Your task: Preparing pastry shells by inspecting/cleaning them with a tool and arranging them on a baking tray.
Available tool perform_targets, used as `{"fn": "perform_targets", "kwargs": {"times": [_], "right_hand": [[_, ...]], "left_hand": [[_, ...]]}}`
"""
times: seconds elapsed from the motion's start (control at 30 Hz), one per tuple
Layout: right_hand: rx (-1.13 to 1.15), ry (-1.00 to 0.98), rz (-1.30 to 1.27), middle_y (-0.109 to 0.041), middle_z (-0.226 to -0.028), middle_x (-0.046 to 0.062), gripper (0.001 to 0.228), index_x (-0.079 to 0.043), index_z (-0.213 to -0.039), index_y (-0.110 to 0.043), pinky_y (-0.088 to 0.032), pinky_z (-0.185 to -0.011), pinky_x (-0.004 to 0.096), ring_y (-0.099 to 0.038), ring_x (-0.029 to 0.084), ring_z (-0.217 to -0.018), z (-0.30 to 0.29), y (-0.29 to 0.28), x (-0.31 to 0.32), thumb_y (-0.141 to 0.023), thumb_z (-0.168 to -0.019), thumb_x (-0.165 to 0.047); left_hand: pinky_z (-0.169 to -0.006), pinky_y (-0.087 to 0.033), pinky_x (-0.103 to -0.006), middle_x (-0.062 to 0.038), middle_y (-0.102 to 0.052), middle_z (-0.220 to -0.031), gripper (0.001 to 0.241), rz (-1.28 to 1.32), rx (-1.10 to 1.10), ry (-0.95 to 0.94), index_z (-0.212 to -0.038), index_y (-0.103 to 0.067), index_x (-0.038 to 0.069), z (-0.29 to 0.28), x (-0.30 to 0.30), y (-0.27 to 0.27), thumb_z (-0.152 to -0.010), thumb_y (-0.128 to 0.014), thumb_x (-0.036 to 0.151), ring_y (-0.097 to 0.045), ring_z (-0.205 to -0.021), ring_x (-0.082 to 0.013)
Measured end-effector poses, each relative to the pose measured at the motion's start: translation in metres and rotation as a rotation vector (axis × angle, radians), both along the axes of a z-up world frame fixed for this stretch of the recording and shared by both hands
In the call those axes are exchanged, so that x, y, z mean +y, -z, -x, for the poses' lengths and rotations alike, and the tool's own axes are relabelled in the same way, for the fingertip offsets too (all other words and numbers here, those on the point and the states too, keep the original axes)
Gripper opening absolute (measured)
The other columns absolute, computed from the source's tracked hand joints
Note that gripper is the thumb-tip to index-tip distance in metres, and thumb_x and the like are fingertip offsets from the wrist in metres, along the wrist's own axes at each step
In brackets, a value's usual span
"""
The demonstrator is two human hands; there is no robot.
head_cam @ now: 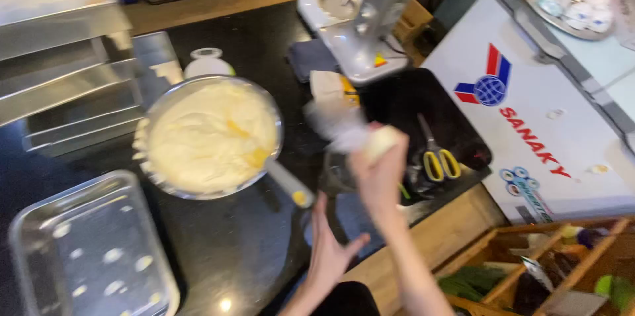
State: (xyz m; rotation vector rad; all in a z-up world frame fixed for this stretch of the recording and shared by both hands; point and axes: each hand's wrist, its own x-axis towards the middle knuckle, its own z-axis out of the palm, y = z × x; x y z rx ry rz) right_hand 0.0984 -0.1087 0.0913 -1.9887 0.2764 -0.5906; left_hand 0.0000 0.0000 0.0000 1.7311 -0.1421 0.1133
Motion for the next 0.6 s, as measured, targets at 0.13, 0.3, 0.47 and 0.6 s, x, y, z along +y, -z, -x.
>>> {"fn": "perform_targets", "kwargs": {"times": [0.13,0.3,0.47,0.6], "right_hand": [[0.053,-0.026,0.8,-0.047,-0.142,0.029,0.046,0.007,-0.106,-0.067,-0.035,-0.109,0.055,-0.045,0.044,-0.13,0.017,0.027,-0.011,-0.077,-0.082,-0.031],[0.019,-0.113,0.804,-0.034,-0.165,0.023,0.025,-0.002,-0.103,-0.082,-0.025,-0.115,0.059,-0.031,0.045,-0.149,0.023,0.073,-0.036,-0.061,-0.102,-0.015],[-0.162,0.133,0.234,-0.055,-0.143,0.018,0.018,0.0,-0.09,-0.072,-0.044,-0.11,0.045,-0.053,0.037,-0.13,0.031,0.064,-0.03,-0.071,-0.095,-0.018],[0.062,0.274,0.253,-0.066,-0.122,0.013,0.013,-0.005,-0.107,-0.064,-0.053,-0.1,0.044,-0.064,0.033,-0.114,0.042,0.13,-0.08,-0.067,-0.1,-0.016]], "left_hand": [[-0.119,-0.025,-0.0524,-0.036,-0.022,-0.162,0.108,0.029,-0.247,-0.157,-0.157,-0.013,-0.012,-0.065,-0.048,0.036,-0.079,-0.083,0.013,-0.028,-0.149,-0.049],[-0.115,-0.037,-0.0479,-0.024,-0.042,-0.15,0.101,-0.158,-0.172,-0.284,-0.149,-0.034,-0.004,-0.088,-0.051,0.019,-0.071,-0.093,0.02,-0.044,-0.138,-0.0431],[-0.111,-0.039,-0.0451,-0.026,-0.043,-0.143,0.111,-0.106,-0.126,-0.37,-0.147,-0.033,-0.005,-0.097,-0.056,0.026,-0.059,-0.095,0.022,-0.045,-0.133,-0.0402],[-0.114,-0.041,-0.0409,-0.022,-0.047,-0.146,0.113,-0.051,-0.07,-0.364,-0.149,-0.035,-0.002,-0.107,-0.05,0.016,-0.058,-0.097,0.02,-0.049,-0.135,-0.0338]]}}
